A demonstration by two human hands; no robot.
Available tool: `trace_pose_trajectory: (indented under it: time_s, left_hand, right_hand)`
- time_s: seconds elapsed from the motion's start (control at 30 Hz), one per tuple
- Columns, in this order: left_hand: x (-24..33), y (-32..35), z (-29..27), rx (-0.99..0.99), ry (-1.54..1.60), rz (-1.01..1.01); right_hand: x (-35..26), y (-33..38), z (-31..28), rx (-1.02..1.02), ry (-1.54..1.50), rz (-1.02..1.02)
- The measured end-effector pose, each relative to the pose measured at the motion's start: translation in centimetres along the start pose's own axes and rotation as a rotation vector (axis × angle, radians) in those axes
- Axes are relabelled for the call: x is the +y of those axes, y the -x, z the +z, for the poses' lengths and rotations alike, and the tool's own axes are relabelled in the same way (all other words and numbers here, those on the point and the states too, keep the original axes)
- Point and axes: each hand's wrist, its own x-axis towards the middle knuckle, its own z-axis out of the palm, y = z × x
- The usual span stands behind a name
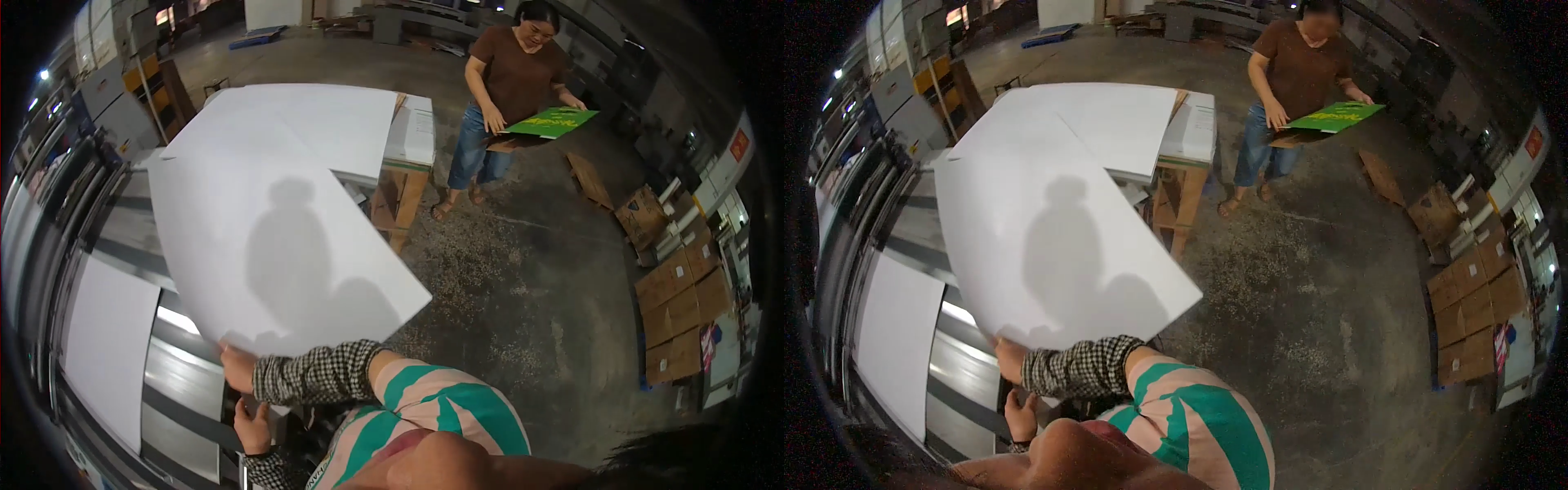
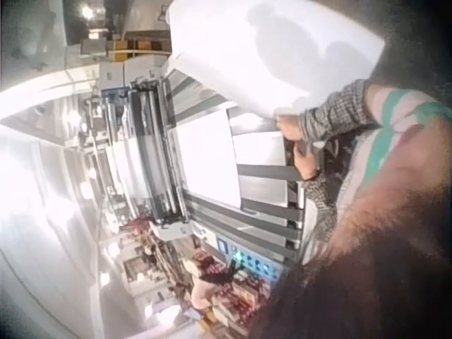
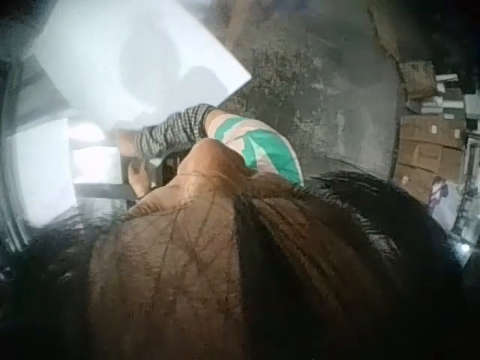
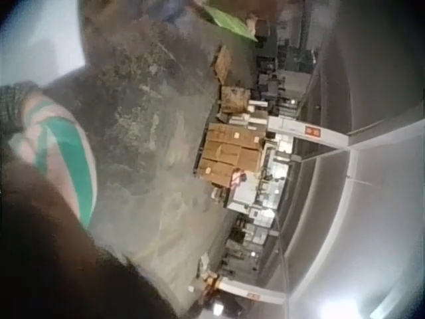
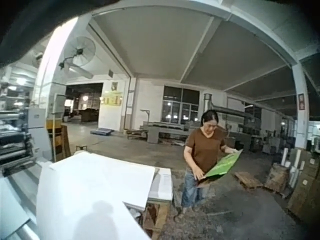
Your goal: Feeding large sheets of paper into a processing machine and organizing stacks of paper.
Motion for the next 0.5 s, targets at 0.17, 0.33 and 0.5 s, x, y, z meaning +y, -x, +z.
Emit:
trace_pose_trajectory:
  time_s: [0.17,0.33,0.5]
  left_hand:
    - [-7.0,3.1,-3.4,0.072,0.384,0.093]
    - [-9.9,8.8,-4.8,0.338,0.71,0.009]
    - [-12.5,10.7,-3.2,0.512,0.85,-0.109]
  right_hand:
    - [-5.7,1.6,0.5,0.446,-1.22,0.223]
    - [1.8,1.3,6.8,0.225,-0.288,0.204]
    - [5.2,4.5,-0.5,-0.124,-0.398,0.533]
